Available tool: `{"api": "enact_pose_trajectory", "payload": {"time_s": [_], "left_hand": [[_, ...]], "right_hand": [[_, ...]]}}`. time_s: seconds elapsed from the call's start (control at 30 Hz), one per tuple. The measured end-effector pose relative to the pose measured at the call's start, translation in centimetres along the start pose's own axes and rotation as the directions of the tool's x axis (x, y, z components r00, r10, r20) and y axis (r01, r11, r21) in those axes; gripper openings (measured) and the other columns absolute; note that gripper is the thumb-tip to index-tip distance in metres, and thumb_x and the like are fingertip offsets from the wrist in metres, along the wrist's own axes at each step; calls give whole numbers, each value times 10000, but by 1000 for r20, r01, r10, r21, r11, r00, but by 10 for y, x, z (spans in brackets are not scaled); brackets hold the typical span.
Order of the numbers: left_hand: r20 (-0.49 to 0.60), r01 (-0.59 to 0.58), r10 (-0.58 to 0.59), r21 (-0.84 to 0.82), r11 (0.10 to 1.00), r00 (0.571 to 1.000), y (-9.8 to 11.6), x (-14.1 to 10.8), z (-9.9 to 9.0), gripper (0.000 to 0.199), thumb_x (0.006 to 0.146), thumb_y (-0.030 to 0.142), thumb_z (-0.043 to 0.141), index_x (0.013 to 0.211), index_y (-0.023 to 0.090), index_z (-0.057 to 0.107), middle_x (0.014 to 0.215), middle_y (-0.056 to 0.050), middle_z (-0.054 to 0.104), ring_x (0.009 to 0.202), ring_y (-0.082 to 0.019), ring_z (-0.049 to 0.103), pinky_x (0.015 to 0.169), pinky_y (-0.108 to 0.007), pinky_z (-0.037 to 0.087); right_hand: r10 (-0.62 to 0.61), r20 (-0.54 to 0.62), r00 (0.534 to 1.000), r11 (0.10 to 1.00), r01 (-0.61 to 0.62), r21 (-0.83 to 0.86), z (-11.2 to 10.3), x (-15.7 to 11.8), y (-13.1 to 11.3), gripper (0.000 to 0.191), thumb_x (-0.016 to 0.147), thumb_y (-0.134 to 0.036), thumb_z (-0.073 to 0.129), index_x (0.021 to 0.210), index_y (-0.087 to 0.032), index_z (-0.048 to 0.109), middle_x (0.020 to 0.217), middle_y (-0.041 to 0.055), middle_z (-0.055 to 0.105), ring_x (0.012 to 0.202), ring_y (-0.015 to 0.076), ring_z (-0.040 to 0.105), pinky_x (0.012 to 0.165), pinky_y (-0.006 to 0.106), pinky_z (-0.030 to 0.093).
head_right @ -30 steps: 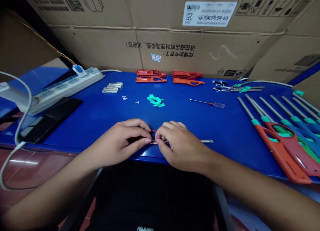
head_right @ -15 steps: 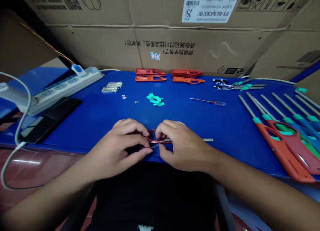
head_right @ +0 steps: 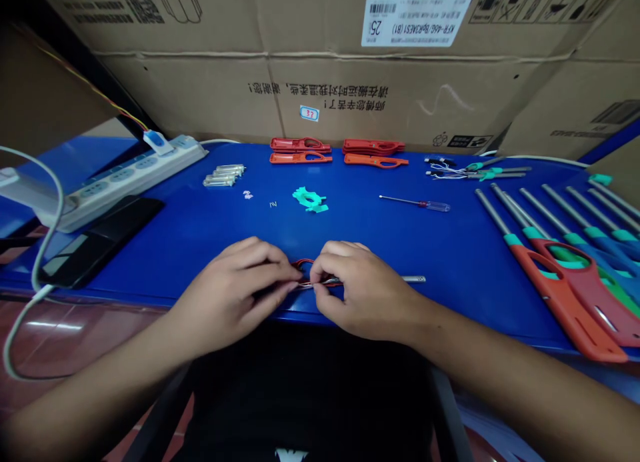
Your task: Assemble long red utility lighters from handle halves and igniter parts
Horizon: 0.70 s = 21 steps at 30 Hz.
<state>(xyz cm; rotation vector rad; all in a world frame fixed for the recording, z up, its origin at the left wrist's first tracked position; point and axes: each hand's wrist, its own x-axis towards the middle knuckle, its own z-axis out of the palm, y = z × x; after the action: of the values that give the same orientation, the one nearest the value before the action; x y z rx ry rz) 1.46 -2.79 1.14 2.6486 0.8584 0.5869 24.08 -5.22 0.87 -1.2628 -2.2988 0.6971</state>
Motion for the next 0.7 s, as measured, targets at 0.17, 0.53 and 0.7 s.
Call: {"api": "enact_pose_trajectory", "payload": {"time_s": [0.17,0.53,0.7], "left_hand": [[95,-36,35,2,999,995,-4,14,-5,182,964,239,559,983,188,733,879,-40,646,829,-175,573,773,-333,454],[128,22,-13,-68,997,992,0,20,-1,146,870,153,595,869,158,740,801,-35,634,742,-159,598,687,-291,465],[130,49,-41,-59,997,991,1,22,1,114,854,154,615,850,151,729,808,-35,639,739,-159,602,671,-283,466]], "right_hand": [[-5,-13,1000,1000,5,3,2,0,1,107,832,-127,579,854,-215,636,882,1,629,834,151,571,821,340,419],[7,-27,1000,1000,-7,-1,3,-1,2,114,829,-144,591,902,-207,651,907,17,639,862,168,573,820,343,430],[0,-36,999,1000,0,0,3,-1,1,130,833,-132,579,908,-206,655,903,26,637,850,172,571,804,339,442]]}}
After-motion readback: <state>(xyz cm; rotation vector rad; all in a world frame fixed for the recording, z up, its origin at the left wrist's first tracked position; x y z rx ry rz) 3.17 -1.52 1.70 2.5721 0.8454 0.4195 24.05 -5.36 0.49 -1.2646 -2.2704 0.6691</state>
